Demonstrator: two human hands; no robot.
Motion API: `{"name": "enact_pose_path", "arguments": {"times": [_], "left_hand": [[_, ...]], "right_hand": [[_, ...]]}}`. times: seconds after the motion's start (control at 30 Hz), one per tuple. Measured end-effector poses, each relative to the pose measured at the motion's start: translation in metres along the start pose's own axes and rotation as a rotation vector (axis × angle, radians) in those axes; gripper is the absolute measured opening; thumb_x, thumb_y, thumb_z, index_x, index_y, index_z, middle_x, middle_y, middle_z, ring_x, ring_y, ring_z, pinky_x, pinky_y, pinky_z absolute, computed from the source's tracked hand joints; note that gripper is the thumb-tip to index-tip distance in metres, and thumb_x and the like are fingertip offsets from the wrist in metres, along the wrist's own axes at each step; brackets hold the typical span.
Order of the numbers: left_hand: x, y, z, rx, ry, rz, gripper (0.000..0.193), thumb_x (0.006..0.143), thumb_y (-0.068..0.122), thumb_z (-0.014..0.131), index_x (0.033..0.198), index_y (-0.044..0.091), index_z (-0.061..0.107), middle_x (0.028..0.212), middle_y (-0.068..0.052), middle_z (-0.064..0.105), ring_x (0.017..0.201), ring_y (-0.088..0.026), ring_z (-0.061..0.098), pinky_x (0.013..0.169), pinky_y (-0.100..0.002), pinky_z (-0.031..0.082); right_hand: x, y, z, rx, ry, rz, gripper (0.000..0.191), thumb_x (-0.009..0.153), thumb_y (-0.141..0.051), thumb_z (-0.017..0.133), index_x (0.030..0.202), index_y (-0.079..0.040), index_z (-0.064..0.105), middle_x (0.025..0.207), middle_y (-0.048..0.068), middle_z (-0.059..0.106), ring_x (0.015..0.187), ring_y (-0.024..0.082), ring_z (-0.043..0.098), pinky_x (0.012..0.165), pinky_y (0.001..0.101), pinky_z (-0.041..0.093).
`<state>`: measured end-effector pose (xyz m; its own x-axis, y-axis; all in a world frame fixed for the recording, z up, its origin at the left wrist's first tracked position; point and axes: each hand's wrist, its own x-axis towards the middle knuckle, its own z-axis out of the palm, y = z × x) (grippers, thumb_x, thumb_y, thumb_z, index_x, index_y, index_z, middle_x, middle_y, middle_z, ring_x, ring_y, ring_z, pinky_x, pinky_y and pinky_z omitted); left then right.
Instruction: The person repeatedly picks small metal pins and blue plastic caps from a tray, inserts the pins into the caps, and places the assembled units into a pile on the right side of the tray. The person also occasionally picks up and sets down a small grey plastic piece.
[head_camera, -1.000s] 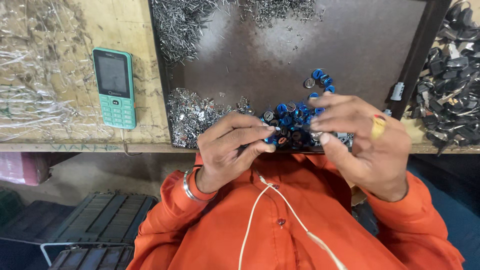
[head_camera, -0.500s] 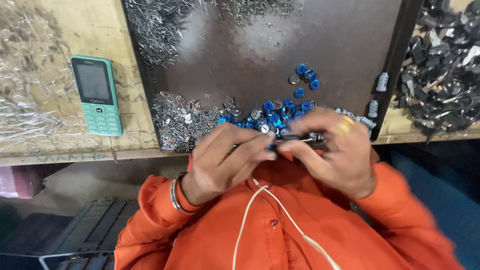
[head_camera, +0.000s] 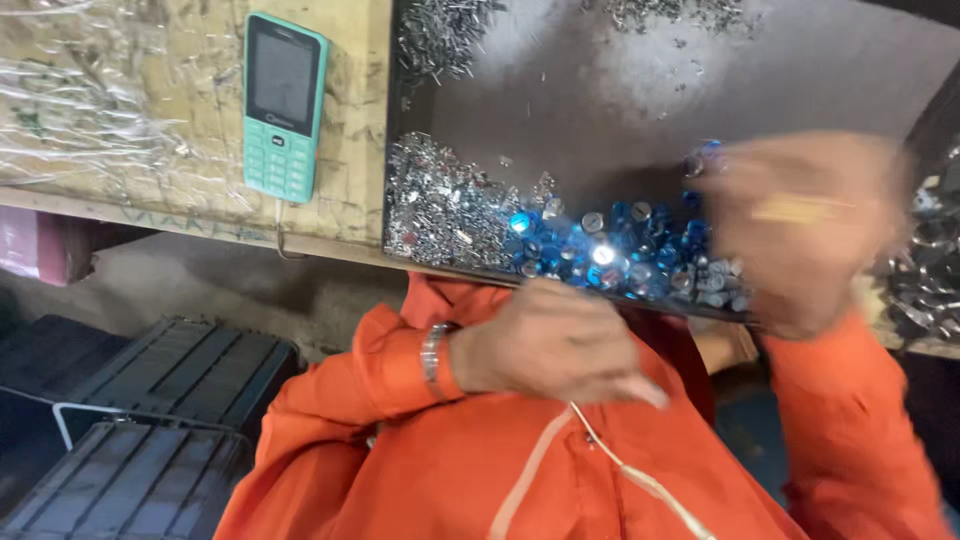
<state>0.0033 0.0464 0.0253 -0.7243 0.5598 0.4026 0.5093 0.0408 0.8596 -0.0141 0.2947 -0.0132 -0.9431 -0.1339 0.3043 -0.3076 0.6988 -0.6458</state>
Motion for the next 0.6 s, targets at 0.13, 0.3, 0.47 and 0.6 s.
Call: {"name": "enact_pose_path", "arguments": {"times": [0.13, 0.3, 0.47, 0.6], "left_hand": [[0.0, 0.007, -0.006, 0.061, 0.092, 0.178, 0.034, 0.091, 0.03, 0.088, 0.083, 0.008, 0.063, 0.071, -0.003, 0.055, 0.064, -0.019, 0.06, 0.056, -0.032, 0.048], [-0.037, -0.002, -0.042, 0.177, 0.334, -0.255, 0.024, 0.089, 0.016, 0.089, 0.104, 0.008, 0.071, 0.095, -0.002, 0.067, 0.081, -0.018, 0.065, 0.068, -0.031, 0.054], [-0.041, -0.014, -0.061, 0.25, 0.408, -0.412, 0.027, 0.089, 0.004, 0.088, 0.11, 0.009, 0.073, 0.102, -0.003, 0.067, 0.088, -0.019, 0.067, 0.072, -0.029, 0.055], [-0.031, -0.015, -0.071, 0.301, 0.33, -0.381, 0.028, 0.087, 0.005, 0.087, 0.111, 0.01, 0.073, 0.104, -0.003, 0.068, 0.093, -0.021, 0.068, 0.078, -0.032, 0.056]], "right_hand": [[0.068, -0.068, 0.076, 0.03, -0.465, -0.435, 0.021, 0.091, -0.016, 0.079, 0.11, -0.007, 0.075, 0.101, 0.007, 0.067, 0.091, 0.028, 0.064, 0.078, 0.0425, 0.051], [0.069, -0.077, 0.081, 0.063, -0.522, -0.317, 0.017, 0.087, -0.008, 0.075, 0.104, -0.008, 0.073, 0.104, 0.007, 0.065, 0.096, 0.029, 0.063, 0.082, 0.042, 0.049], [0.054, -0.078, 0.089, 0.099, -0.56, -0.226, 0.028, 0.081, -0.01, 0.076, 0.108, -0.006, 0.072, 0.107, 0.008, 0.066, 0.097, 0.03, 0.063, 0.082, 0.0419, 0.049], [0.048, -0.082, 0.088, 0.021, -0.579, -0.164, 0.028, 0.077, -0.009, 0.077, 0.105, -0.008, 0.076, 0.1, 0.006, 0.069, 0.089, 0.029, 0.065, 0.075, 0.0394, 0.05]]}}
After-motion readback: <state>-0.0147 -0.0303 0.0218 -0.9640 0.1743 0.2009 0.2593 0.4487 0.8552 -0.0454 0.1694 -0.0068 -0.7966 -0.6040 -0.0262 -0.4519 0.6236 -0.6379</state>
